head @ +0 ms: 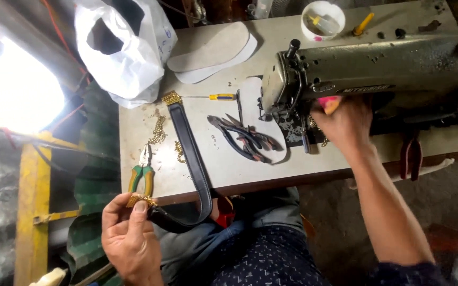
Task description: Attaching decorative gold-colored metal links to a black leather belt using pliers at a workbench.
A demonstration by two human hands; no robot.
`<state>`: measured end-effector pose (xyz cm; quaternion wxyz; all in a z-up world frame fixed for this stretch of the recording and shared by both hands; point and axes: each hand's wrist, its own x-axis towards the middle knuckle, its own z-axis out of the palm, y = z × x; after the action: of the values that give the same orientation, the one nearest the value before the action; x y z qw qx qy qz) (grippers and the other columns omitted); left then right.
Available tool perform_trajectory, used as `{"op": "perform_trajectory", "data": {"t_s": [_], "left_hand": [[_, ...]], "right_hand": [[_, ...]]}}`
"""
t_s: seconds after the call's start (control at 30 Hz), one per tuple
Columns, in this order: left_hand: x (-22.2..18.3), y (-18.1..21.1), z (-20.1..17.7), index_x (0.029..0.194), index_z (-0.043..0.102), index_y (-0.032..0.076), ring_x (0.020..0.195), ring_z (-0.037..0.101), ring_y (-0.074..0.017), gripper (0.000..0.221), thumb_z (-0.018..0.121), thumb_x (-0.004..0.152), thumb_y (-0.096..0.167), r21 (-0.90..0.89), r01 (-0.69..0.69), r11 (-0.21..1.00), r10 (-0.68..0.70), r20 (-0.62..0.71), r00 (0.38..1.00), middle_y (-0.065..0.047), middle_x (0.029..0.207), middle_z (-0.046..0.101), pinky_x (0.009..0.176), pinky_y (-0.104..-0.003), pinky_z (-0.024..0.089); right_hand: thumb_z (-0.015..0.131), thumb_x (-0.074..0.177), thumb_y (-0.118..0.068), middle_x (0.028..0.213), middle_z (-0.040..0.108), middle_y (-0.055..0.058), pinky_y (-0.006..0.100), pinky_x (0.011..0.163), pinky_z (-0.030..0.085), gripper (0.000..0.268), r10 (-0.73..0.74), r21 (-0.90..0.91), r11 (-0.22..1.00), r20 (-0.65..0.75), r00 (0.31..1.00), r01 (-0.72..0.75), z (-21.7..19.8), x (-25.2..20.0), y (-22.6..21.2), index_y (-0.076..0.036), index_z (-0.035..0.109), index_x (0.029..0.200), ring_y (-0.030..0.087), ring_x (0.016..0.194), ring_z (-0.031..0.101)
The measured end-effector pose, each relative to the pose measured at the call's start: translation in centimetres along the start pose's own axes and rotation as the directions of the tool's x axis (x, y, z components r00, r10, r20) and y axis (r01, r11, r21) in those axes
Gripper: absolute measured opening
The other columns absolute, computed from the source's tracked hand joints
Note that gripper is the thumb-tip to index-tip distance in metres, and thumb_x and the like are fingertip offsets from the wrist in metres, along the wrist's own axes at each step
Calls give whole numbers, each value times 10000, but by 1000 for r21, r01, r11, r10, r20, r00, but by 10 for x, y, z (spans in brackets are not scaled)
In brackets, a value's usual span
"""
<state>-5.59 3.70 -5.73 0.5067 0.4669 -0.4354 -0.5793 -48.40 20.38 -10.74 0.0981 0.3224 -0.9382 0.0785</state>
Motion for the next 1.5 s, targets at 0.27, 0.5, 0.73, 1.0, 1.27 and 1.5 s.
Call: {"op": "perform_trajectory", "data": {"t_s": [0.27,0.5,0.73,1.0,1.27,1.5], "left_hand": [[7,-14,1,1216,616,47,1038,695,-205,316,704,914,34,24,27,999,-27,-5,1000,-124,1119,682,987,-297,614],[6,-14,2,1228,611,41,877,719,-251,324,710,920,30,57,18,998,-19,15,1000,-125,1102,670,901,-331,646],[5,-16,1,1241,604,60,918,707,-270,331,736,940,100,206,-37,978,52,-65,997,-104,1159,645,884,-377,678],[8,-14,6,1243,615,101,880,713,-231,351,761,930,164,243,-4,970,31,-107,994,-76,1129,665,883,-313,673],[12,-17,6,1286,560,92,937,703,-211,340,718,992,154,341,6,940,37,-120,992,-107,1164,645,953,-295,651],[19,-15,-2,1325,542,107,1064,672,-211,361,694,1001,149,383,36,923,-5,-82,997,-93,1230,612,1018,-310,630]], "right_hand": [[854,824,-300,1185,552,213,537,775,493,791,144,212,971,-164,976,-108,-43,-97,-13,8,392,1388,375,1069,485],[867,819,-329,1178,584,181,485,875,482,811,126,119,988,-247,961,-99,-29,-112,-8,-4,394,1393,343,1012,570],[852,832,-399,1271,552,223,552,1022,408,853,139,93,988,-199,970,-122,-32,-111,-8,-21,373,1429,385,1182,521],[777,914,-425,1404,554,233,577,1060,395,745,41,79,997,-228,973,-23,-39,-97,-9,7,447,1424,428,1284,503],[760,916,-425,1449,531,220,606,1106,353,597,-14,63,998,-233,972,30,-41,-79,-11,-32,577,1326,426,1358,452],[726,956,-432,1418,545,229,608,1110,356,560,-49,59,996,-256,965,67,-46,-71,-13,-8,594,1298,435,1317,478]]}}
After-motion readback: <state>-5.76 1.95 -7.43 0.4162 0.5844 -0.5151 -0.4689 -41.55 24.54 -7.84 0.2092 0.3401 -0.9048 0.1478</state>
